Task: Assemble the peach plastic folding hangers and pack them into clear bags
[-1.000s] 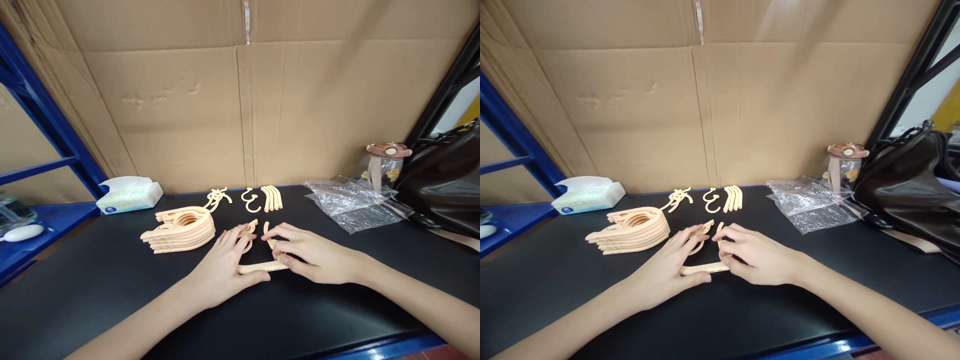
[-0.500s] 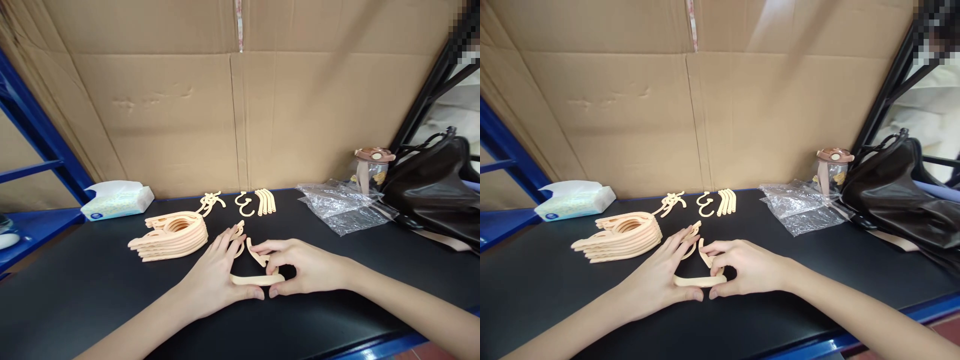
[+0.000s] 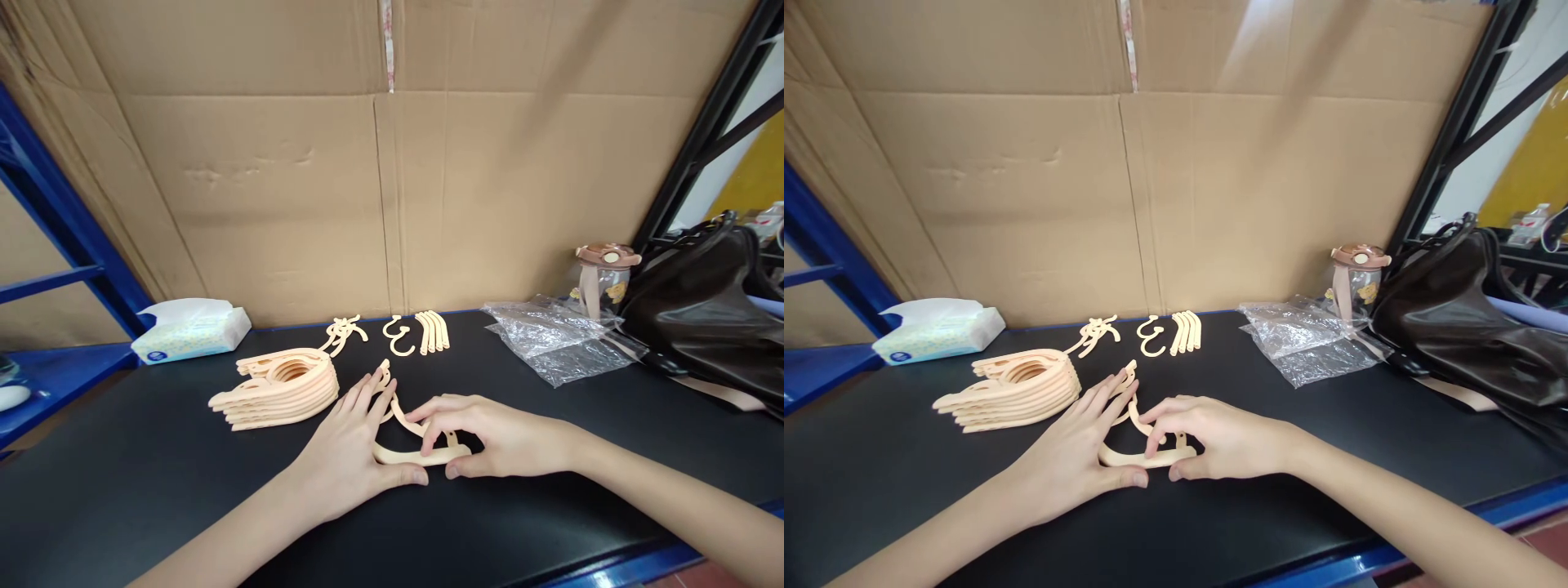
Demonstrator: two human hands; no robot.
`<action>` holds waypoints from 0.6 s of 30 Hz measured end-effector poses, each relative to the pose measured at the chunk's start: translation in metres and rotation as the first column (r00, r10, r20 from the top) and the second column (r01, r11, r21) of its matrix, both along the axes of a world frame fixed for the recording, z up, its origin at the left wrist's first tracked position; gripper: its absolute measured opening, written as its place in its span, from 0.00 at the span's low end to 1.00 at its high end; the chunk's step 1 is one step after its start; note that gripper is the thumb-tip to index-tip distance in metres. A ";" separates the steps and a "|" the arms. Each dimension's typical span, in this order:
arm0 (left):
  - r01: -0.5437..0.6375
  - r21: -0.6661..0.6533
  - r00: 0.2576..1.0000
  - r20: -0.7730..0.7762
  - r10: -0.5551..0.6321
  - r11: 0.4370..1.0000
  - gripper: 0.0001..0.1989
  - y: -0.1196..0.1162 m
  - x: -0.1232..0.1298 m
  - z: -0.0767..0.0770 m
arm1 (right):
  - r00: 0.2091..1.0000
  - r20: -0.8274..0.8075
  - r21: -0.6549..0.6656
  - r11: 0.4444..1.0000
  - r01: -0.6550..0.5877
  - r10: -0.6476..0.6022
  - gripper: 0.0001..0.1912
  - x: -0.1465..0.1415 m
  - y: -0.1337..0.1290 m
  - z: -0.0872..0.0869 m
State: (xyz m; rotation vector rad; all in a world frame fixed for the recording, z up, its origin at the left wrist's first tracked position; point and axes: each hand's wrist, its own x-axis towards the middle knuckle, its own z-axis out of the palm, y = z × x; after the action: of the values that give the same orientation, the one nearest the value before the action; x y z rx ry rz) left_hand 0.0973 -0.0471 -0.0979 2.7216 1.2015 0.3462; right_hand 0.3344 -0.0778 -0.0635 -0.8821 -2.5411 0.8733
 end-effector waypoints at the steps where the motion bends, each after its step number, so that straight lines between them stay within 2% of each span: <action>1: -0.001 0.000 1.000 0.000 0.001 1.000 0.50 0.000 0.000 0.000 | 1.000 -0.012 -0.012 1.000 -0.012 0.012 0.13 0.000 0.000 0.000; 5: 0.005 -0.008 1.000 -0.014 -0.005 1.000 0.50 -0.001 0.001 0.002 | 0.997 -0.050 -0.039 0.998 -0.058 0.056 0.17 -0.001 0.000 -0.001; 9: -0.018 -0.030 0.998 -0.056 0.016 0.999 0.51 -0.003 0.003 0.005 | 0.999 -0.024 -0.022 0.999 -0.047 0.047 0.21 -0.002 0.000 -0.002; 14: -0.040 -0.075 0.996 -0.081 0.034 0.996 0.52 -0.003 0.003 0.006 | 1.000 0.009 0.040 0.999 -0.018 0.017 0.20 0.000 0.002 -0.005; 18: -0.014 -0.069 0.998 -0.061 0.010 0.997 0.48 -0.003 0.002 0.006 | 1.000 0.016 0.085 0.996 0.007 -0.008 0.18 0.001 0.004 -0.008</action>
State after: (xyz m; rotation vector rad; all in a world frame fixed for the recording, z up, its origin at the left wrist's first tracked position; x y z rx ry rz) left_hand 0.0990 -0.0497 -0.0918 2.6841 1.2218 0.2205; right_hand 0.3351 -0.0736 -0.0713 -0.8751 -2.5661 0.7533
